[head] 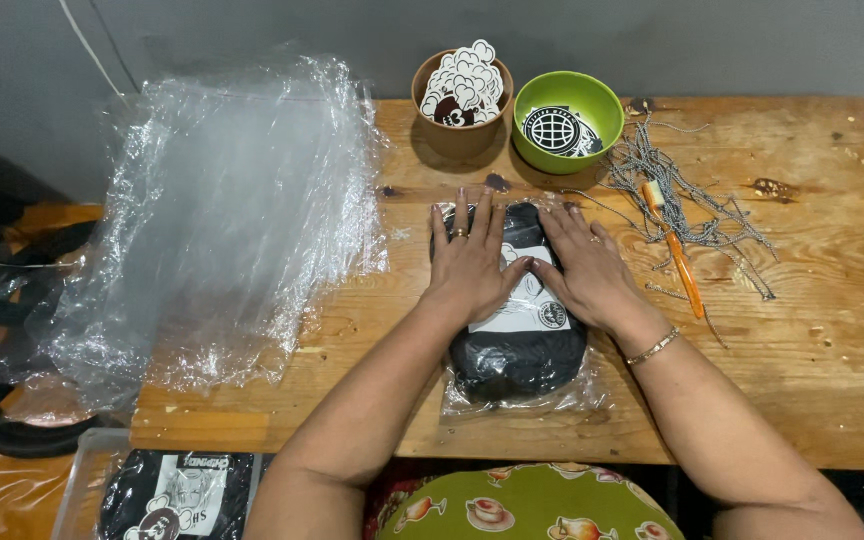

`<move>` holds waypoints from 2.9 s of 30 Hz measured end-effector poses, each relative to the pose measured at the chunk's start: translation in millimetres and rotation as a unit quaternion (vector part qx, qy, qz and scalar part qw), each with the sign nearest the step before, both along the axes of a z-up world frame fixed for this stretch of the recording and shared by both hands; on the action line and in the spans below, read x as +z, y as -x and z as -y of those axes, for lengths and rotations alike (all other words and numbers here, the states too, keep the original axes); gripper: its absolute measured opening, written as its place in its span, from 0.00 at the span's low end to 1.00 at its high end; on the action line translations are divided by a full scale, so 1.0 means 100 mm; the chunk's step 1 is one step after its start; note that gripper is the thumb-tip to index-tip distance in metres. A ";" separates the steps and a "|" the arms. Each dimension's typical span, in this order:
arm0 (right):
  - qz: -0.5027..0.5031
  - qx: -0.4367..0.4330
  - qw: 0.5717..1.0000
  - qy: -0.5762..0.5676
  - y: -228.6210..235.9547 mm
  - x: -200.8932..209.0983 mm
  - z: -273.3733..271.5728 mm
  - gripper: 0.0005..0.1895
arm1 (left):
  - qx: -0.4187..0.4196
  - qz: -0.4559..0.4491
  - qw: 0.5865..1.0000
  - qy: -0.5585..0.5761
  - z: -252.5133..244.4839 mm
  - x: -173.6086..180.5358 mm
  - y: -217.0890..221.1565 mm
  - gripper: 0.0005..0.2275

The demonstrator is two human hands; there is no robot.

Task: The person places a sticker on a black drawstring bag, then wraps the bag in a sheet of bubble wrap. They fold the bubble wrap around the bag and smooth it down to secure the package.

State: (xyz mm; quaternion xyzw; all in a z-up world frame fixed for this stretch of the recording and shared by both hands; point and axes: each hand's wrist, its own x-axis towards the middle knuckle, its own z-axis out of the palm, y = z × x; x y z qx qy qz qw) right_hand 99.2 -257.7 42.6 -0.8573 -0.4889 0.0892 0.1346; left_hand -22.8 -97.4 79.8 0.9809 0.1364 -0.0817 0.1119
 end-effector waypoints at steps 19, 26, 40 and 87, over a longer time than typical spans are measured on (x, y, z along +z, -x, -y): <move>-0.025 -0.012 1.000 -0.008 0.03 0.08 -0.01 0.38 | 0.000 -0.008 1.000 0.018 -0.06 -0.07 -0.04 0.39; -0.030 -0.012 0.999 -0.008 0.07 0.14 0.01 0.38 | 0.007 0.003 1.000 0.029 -0.05 -0.04 -0.01 0.38; 0.030 0.024 0.999 -0.021 0.44 0.23 0.02 0.43 | 0.006 0.014 1.000 0.007 -0.03 -0.09 -0.01 0.36; 0.054 -0.005 0.998 -0.023 0.07 -0.58 0.03 0.45 | -0.066 0.058 0.995 0.056 0.48 0.08 0.33 0.54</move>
